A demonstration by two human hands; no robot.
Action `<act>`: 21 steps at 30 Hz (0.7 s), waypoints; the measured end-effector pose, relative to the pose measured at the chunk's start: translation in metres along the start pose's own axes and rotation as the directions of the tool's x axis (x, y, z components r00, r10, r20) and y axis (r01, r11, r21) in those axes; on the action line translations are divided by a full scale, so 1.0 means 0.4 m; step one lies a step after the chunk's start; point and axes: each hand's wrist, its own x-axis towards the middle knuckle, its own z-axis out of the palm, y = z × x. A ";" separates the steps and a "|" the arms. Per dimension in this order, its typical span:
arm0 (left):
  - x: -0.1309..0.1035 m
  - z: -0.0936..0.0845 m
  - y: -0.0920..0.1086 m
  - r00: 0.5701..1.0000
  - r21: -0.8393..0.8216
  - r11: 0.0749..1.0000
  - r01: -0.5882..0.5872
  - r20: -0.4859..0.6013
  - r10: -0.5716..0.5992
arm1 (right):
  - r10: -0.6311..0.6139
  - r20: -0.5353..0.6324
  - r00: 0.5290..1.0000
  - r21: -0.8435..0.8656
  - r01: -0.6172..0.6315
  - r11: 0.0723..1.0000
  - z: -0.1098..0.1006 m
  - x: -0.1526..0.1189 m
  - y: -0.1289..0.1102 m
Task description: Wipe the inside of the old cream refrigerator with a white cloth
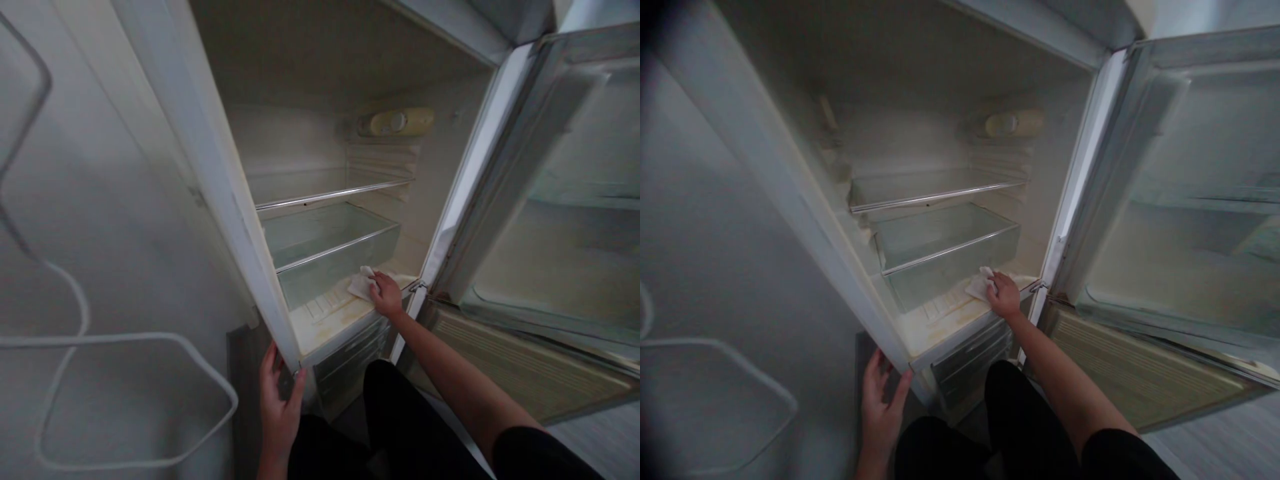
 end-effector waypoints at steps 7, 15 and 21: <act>0.008 -0.014 -0.001 0.993 -0.028 0.992 0.120 -0.001 -0.120 | -0.032 0.097 0.995 -0.041 0.036 0.999 -0.012 0.006 0.009; 0.007 0.085 0.074 0.985 0.049 0.994 0.101 -0.143 -0.093 | -0.303 0.463 0.833 0.088 0.297 0.951 0.038 -0.014 -0.184; -0.013 0.155 0.103 0.928 0.097 0.986 0.133 -0.362 -0.089 | -0.486 0.509 0.711 0.266 0.406 0.874 0.059 -0.049 -0.267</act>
